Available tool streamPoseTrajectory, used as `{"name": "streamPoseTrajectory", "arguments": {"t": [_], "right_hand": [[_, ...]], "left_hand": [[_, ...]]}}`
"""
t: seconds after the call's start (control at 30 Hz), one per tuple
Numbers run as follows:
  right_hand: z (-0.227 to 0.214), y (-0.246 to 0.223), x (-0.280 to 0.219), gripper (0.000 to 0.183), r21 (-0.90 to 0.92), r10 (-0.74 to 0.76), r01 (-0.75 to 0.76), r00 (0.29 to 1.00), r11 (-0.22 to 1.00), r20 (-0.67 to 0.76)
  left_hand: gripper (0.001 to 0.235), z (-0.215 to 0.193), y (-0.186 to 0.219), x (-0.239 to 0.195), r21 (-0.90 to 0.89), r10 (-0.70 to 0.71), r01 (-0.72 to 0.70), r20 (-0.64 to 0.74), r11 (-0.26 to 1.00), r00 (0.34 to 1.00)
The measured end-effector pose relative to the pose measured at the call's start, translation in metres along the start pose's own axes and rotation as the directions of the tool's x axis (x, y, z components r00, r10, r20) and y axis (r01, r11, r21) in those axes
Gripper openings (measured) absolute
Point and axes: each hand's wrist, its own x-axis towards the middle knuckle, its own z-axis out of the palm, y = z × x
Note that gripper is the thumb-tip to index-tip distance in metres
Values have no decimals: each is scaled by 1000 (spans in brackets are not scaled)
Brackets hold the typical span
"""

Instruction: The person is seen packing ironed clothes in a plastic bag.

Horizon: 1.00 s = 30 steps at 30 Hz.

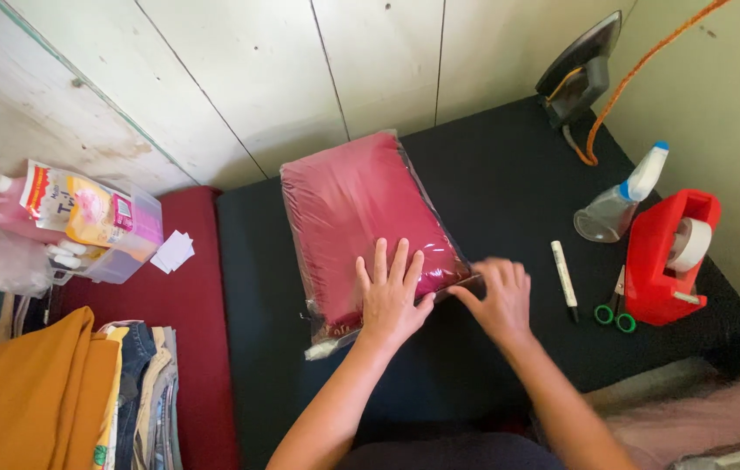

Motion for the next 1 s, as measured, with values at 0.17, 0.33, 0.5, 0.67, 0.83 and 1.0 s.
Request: {"name": "streamPoseTrajectory", "arguments": {"t": [0.17, 0.33, 0.5, 0.67, 0.83, 1.0], "right_hand": [[-2, 12, 45, 67, -29, -403, 403, 915, 915, 14], [-7, 26, 75, 77, 3, -478, 486, 859, 874, 180], [-18, 23, 78, 84, 88, -517, 509, 848, 856, 115], [0, 14, 69, 81, 111, -533, 522, 832, 846, 151], [13, 24, 50, 76, 90, -515, 508, 852, 857, 95], [16, 33, 33, 87, -31, -597, 600, 798, 799, 78]], "left_hand": [[77, -4, 2, 2, -1, -8, 8, -4, 1000, 1000], [79, -2, 1, 0, 5, 4, -4, -29, 1000, 1000], [80, -3, 1, 1, -11, -6, 6, -12, 1000, 1000], [78, -2, 2, 2, -9, -14, 14, -18, 1000, 1000], [78, -4, 2, 2, -6, -17, 17, -24, 1000, 1000], [78, -2, 2, 2, -8, -19, 19, -14, 1000, 1000]]}}
